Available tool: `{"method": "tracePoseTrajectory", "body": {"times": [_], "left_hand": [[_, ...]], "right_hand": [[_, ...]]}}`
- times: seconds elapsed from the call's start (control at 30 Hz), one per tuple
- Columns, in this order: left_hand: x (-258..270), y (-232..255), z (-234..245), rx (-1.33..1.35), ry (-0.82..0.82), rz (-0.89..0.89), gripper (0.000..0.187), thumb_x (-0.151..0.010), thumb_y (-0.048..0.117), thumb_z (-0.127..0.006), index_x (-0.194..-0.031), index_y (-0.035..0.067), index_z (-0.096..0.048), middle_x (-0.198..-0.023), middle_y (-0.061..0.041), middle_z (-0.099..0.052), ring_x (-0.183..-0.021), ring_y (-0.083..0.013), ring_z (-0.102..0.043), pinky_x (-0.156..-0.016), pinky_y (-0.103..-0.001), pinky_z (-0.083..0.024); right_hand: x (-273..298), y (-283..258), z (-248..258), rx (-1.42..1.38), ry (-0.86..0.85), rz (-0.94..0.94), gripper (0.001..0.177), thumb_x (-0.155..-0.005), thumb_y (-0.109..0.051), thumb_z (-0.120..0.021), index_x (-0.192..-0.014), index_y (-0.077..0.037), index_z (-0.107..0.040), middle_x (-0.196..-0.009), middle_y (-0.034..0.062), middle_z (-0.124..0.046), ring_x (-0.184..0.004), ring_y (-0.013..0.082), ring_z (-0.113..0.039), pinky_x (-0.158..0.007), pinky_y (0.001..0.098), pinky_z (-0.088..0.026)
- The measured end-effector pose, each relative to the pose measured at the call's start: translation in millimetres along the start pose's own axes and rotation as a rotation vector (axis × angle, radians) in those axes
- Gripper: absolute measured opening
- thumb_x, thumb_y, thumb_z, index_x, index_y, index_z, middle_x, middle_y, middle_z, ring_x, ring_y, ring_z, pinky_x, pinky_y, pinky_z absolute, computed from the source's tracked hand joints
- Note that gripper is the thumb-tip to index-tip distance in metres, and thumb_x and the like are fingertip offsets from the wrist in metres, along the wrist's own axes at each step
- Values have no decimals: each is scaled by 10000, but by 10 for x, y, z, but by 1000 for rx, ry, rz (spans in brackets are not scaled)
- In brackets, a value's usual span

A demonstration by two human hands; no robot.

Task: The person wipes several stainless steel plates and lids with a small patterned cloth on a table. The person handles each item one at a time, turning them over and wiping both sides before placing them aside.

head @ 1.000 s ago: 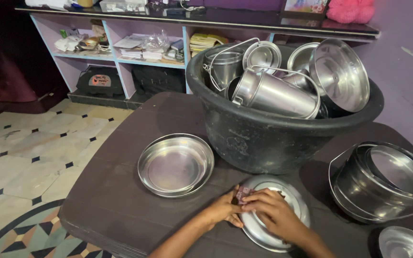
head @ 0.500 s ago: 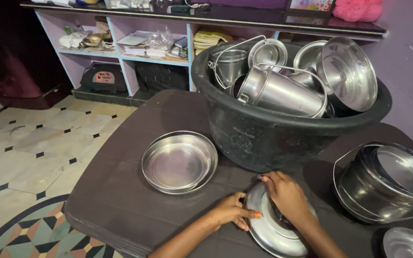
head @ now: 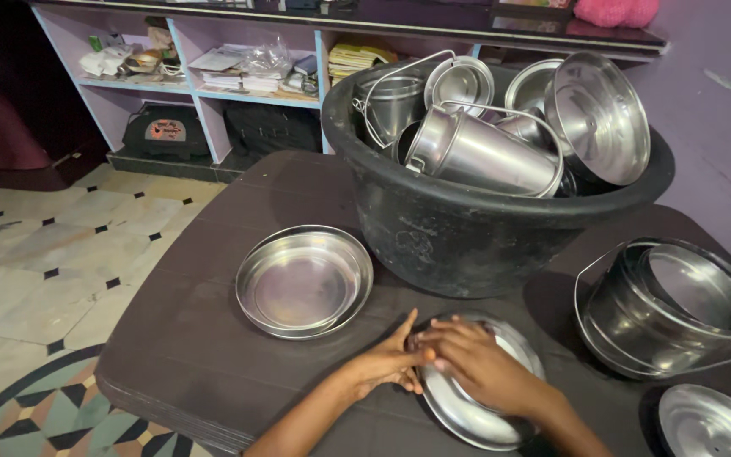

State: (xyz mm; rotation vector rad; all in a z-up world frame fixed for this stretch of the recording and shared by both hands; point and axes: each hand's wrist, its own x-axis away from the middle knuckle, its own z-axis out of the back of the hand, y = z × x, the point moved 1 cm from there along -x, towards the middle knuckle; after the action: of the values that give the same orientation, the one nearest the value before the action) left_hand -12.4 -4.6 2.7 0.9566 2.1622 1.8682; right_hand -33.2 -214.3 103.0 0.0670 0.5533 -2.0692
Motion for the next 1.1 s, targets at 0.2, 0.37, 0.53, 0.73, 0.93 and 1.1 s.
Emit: {"method": "tracePoseTrajectory", "body": {"times": [0.2,0.37,0.53,0.73,0.93,1.1], "left_hand": [[-101,-74,5,87,-60,-157,984,-1006,574,-597,-1711,86,-114,-987,-145,-719,-596,-91,-672,-523,-228,-559],[-23,37,-106,-152,17,-94,1031,-915,433,-690,-1648,102,-44,-854,-115,-732,-481,-137,-621,-456,-262,-506],[86,150,-213,-348,154,-97,1046,-862,515,-728,-1650,103,-176,-606,-67,-624,-386,-100,-528,-352,-247,-384],[128,165,-255,-382,191,-96,1047,-831,530,-749,-1647,132,-225,-603,-36,-625,-387,-92,-532,-354,-247,-401],[38,116,-206,-360,149,-82,1061,-851,463,-761,-1636,80,-158,-698,-103,-683,-406,-117,-567,-385,-262,-464],[43,97,-135,-250,104,-160,1057,-868,385,-768,-1633,27,-132,-873,-112,-755,-436,-126,-595,-404,-263,-506]], "right_hand": [[324,-105,-126,171,-209,198,464,-841,-100,-604,-1293,-156,-692,-1413,8,-623,-1462,299,-390,-1195,550,-210],[807,144,-442,270,-118,348,341,-896,-313,-656,-1224,-236,-706,-1431,-85,-632,-1466,288,-409,-1211,616,-194],[1481,634,-668,398,110,429,408,-902,-441,-631,-1296,-346,-674,-1532,-67,-540,-1533,309,-311,-1222,576,-196],[1617,1035,-558,214,169,59,426,-986,-295,-526,-1397,-224,-609,-1626,112,-371,-1532,374,-267,-1210,547,-234],[1088,731,-131,-183,294,-537,492,-1001,-300,-489,-1455,-111,-523,-1564,113,-455,-1464,306,-412,-1145,408,-337],[404,684,-15,-11,269,-661,445,-996,-341,-516,-1382,-137,-599,-1414,113,-629,-1350,282,-563,-1100,348,-442]]}}
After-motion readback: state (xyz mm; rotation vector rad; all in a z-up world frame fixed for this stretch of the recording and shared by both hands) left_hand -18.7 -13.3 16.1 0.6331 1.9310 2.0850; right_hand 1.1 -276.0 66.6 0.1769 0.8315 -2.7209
